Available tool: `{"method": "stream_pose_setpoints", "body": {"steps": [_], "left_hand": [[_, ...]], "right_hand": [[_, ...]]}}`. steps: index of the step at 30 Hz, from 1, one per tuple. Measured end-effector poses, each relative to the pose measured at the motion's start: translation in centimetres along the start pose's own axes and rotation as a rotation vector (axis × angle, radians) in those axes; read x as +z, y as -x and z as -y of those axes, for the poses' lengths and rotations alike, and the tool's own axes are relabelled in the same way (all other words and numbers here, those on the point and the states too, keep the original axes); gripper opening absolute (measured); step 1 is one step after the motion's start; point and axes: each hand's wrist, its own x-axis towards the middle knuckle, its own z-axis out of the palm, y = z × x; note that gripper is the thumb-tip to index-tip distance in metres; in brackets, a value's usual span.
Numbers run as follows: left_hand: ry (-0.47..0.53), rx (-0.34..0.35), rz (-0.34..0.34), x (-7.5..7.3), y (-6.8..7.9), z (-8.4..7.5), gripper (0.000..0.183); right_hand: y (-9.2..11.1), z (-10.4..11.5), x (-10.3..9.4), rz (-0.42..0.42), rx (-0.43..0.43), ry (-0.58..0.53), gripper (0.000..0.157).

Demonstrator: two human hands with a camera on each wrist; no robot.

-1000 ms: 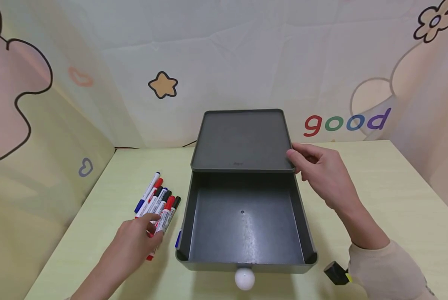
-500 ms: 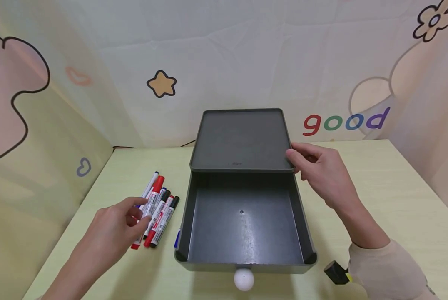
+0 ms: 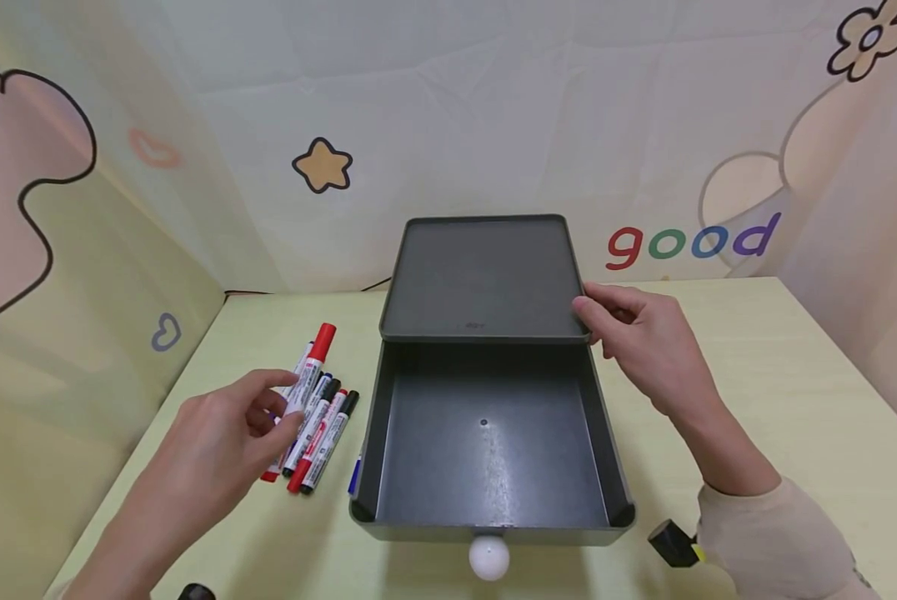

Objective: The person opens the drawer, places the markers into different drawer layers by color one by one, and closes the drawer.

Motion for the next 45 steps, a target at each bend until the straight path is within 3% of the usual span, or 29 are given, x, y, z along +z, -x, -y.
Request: {"method": "stream_pose_setpoints", "body": {"steps": [24, 45], "left_hand": [[0.054, 0.163, -0.038, -1.8, 0.6, -3.8, 0.034], [0.020, 0.287, -0.055, -1.7, 0.5, -5.5, 0.034]], "right_hand": [[0.0, 0.0, 0.0, 0.000, 0.008, -0.003, 0.047], [0.0, 0.0, -0.1, 0.011, 0.027, 0.006, 0.049]]}}
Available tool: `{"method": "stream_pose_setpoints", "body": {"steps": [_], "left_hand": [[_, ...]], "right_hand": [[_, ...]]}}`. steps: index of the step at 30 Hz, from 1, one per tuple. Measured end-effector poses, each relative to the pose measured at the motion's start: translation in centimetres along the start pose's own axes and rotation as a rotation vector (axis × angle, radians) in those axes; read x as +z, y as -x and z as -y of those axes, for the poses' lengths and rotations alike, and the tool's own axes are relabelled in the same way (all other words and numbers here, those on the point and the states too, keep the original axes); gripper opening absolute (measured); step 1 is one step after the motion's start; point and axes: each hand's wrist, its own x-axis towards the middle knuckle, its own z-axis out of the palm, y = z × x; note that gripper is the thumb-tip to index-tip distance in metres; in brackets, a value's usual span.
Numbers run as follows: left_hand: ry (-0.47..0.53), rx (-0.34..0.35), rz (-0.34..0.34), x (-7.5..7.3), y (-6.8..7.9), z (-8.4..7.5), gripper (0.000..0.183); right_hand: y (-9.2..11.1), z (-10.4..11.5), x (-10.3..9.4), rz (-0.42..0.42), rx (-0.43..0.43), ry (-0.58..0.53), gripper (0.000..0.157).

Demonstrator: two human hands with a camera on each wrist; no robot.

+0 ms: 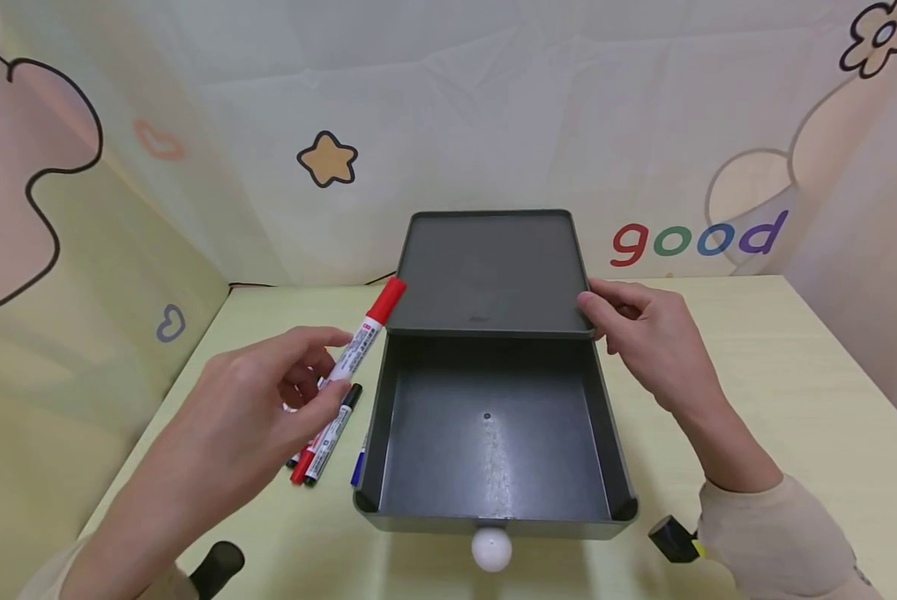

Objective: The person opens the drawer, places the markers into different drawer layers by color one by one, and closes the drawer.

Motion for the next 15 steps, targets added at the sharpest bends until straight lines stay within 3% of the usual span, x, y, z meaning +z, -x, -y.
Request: {"method": "stream_pose_setpoints", "body": {"steps": [7, 15], "left_hand": [[-0.060, 0.075, 0.004, 0.0, -0.4, -0.6, 0.033], [-0.040, 0.127, 0.025, 0.5, -1.2, -1.2, 0.029]], "right_hand": [[0.0, 0.0, 0.0, -0.007, -0.008, -0.001, 0.048], [0.0, 0.1, 0.0, -0.009, -0.007, 0.003, 0.048]]}}
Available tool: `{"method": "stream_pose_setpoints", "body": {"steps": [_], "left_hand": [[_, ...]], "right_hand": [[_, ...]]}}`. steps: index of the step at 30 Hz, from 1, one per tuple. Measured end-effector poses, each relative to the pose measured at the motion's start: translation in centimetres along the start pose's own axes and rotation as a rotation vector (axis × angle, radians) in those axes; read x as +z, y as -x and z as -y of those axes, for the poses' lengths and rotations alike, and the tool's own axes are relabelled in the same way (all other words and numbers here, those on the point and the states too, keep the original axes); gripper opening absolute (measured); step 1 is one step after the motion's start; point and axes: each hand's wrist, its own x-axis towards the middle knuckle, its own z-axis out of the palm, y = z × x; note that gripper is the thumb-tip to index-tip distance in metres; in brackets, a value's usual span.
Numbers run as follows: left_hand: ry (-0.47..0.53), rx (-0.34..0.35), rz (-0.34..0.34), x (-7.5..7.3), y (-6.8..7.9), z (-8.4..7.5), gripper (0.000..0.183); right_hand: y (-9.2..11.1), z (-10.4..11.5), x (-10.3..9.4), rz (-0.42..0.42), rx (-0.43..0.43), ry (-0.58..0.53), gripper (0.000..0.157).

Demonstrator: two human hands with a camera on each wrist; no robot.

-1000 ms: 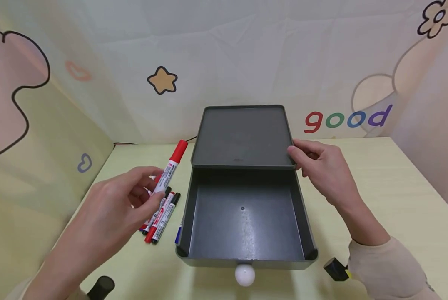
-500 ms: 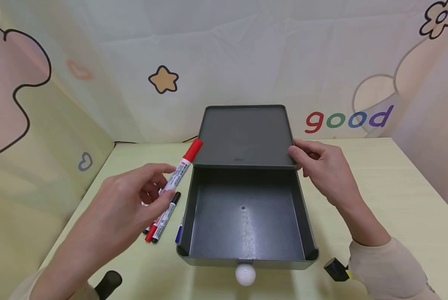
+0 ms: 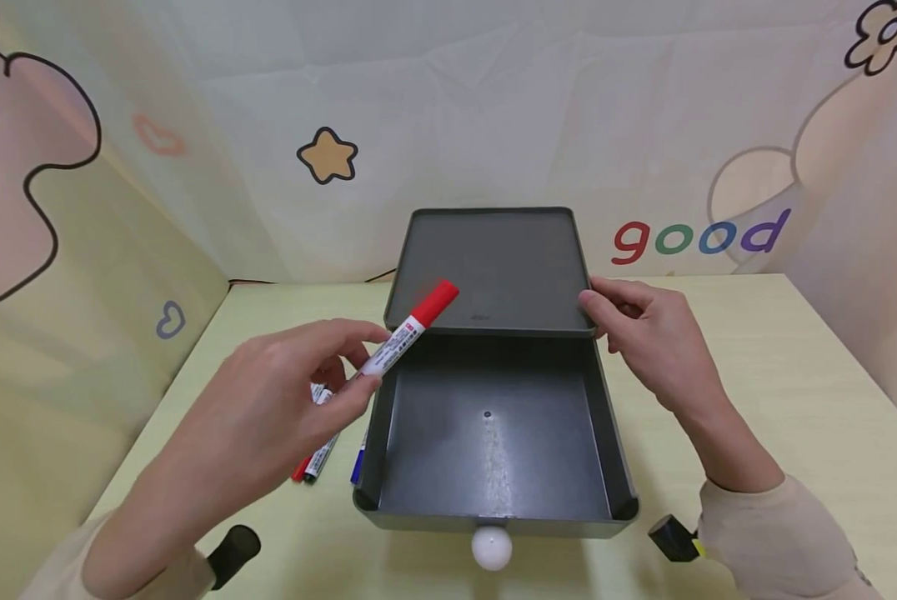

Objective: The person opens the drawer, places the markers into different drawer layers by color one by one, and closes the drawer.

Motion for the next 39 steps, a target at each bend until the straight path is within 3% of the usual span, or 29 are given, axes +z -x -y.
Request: {"method": "stream_pose_setpoints", "body": {"steps": [9, 22, 29, 39], "left_hand": [[-0.045, 0.086, 0.012, 1.2, -0.5, -0.8, 0.030], [-0.083, 0.342, 0.099, 3.2, -1.7, -1.8, 0.025], [-0.148, 0.360, 0.232, 4.0, -2.0, -1.9, 0.020], [-0.221, 0.389, 0.305, 4.5, -2.2, -2.8, 0.014]], "right_hand": [[0.0, 0.0, 0.0, 0.003, -0.008, -0.005, 0.048], [-0.1, 0.0, 0.1, 0.004, -0.011, 0.010, 0.047], [0.0, 0.0, 0.0, 0.005, -0.005, 0.015, 0.048], [0.0, 0.1, 0.0, 0.003, -0.009, 0.012, 0.048]]}}
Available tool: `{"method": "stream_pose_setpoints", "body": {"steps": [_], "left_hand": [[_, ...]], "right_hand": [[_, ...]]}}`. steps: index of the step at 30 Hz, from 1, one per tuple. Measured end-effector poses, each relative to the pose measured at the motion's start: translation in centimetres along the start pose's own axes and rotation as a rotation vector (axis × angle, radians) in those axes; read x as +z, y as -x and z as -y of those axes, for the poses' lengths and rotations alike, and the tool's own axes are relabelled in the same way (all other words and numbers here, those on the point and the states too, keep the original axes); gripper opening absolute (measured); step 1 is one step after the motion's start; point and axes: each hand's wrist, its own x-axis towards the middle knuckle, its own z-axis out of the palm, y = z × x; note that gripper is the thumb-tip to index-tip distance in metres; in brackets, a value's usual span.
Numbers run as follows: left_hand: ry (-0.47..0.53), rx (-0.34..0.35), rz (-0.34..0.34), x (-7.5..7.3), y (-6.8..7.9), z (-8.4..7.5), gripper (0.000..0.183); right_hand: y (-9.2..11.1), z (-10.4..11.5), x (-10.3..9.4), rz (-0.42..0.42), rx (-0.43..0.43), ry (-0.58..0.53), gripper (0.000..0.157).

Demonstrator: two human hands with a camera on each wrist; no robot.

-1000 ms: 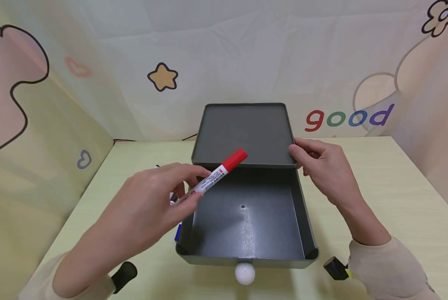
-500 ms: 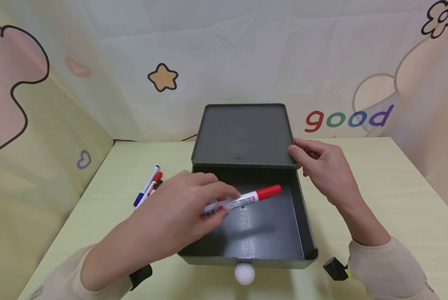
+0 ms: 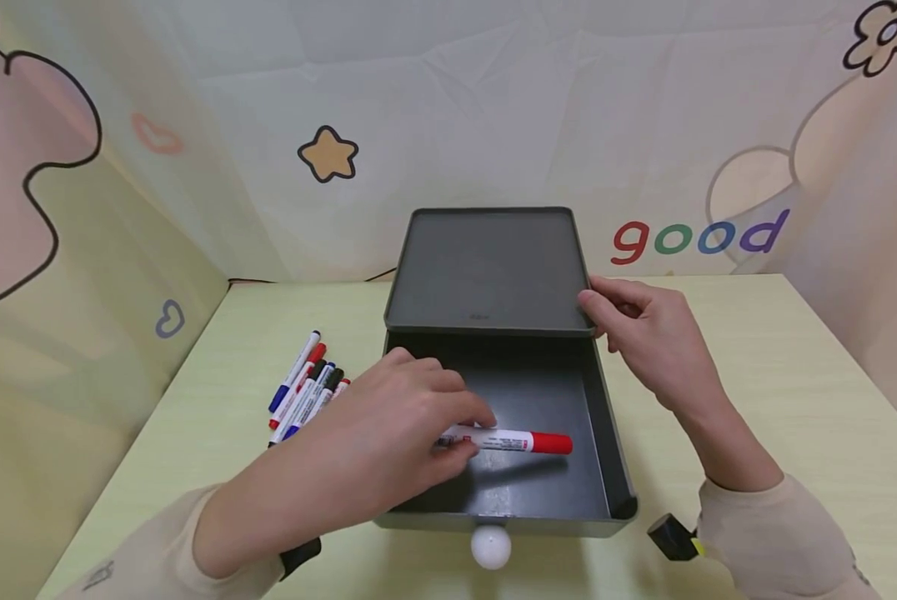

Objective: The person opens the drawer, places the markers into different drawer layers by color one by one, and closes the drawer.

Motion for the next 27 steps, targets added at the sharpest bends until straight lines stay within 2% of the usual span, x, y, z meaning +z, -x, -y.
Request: {"method": "stream_pose_setpoints", "body": {"steps": [8, 19, 24, 27], "left_hand": [[-0.053, 0.005, 0.064, 0.13, -0.46, -0.74, 0.020], [-0.065, 0.011, 0.062, 0.24, -0.42, -0.74, 0.020], [-0.051, -0.016, 0.075, 0.22, -0.10, -0.54, 0.022], [-0.035, -0.035, 0.060, 0.21, 0.28, -0.32, 0.022]], "right_hand": [[-0.05, -0.01, 0.05, 0.000, -0.011, -0.014, 0.047], [-0.10, 0.02, -0.07, 0.001, -0.007, -0.007, 0.048], [-0.07, 0.03, -0.10, 0.006, -0.001, -0.007, 0.049], [-0.06, 0.01, -0.11, 0.010, 0.000, -0.004, 0.049]]}}
